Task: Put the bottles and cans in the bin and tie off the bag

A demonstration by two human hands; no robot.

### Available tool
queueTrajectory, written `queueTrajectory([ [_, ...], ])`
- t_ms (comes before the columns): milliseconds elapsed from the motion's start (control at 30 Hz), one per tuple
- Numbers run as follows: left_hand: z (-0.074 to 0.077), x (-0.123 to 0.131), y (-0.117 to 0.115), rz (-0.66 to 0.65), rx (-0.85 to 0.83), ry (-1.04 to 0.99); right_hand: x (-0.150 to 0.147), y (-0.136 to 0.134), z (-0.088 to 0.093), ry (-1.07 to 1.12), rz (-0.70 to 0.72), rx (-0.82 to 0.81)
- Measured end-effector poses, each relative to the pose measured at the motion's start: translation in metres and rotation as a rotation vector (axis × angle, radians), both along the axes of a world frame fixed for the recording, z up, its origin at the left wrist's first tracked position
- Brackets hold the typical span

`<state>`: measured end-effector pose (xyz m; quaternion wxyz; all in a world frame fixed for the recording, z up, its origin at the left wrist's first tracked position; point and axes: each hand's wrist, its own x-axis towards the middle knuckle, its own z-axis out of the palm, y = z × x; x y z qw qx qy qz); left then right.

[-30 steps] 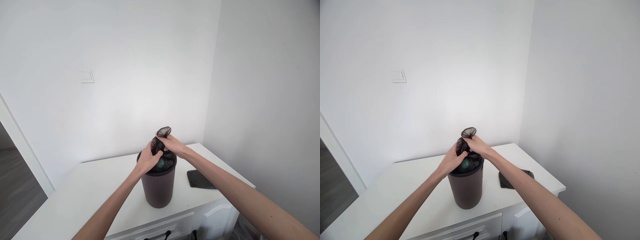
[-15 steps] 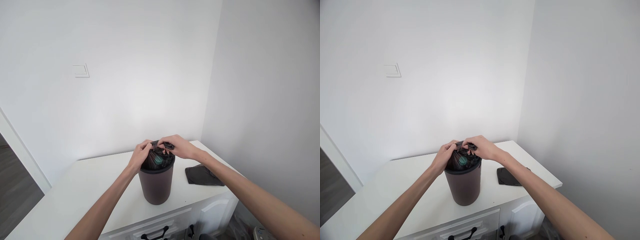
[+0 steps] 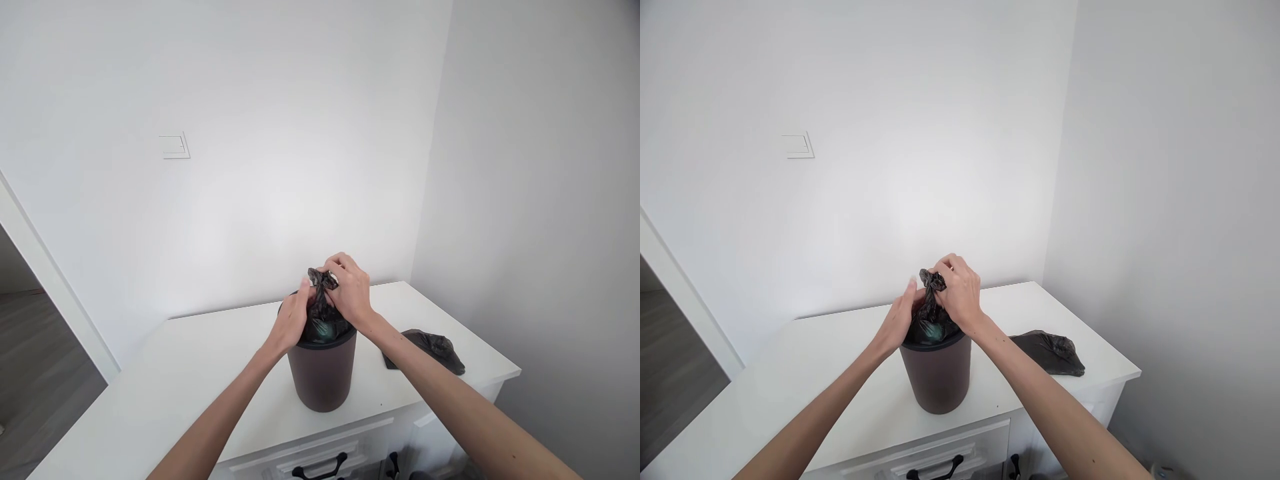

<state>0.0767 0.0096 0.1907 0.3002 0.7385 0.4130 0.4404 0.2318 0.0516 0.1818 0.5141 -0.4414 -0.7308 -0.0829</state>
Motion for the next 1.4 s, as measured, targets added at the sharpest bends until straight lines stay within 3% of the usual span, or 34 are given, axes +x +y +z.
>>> queueTrajectory([
  [100,-0.001,0.002,0.013,0.108,-0.087,-0.141,-0.005,0.003,-0.005,-0.032,-0.022,0.034],
  [367,-0.009,0.009,0.025,0.083,-0.393,-0.448,0.007,-0.002,-0.010,-0.303,0.093,-0.085],
  [433,-0.010,0.006,0.024,0.087,-0.352,-0.367,0.015,-0.004,-0.012,-0.344,0.118,-0.091],
  [633,-0.006,-0.008,0.030,0.239,0.022,0.065,0.030,-0.009,-0.016,-0.510,0.080,-0.092],
  [967,-0.001,-0.040,0.073,0.340,0.231,0.414,0.052,-0.035,-0.038,-0.413,0.149,-0.248],
  [1167,0.003,-0.045,0.089,0.320,0.241,0.435,0.071,-0.054,-0.043,-0.368,0.146,-0.321],
  [1300,0.011,-0.038,0.076,0.329,0.219,0.336,0.078,-0.057,-0.036,-0.301,0.147,-0.335],
  [1400,0.022,-0.025,0.060,0.288,0.196,0.247,0.062,-0.048,-0.023,-0.238,0.171,-0.380],
])
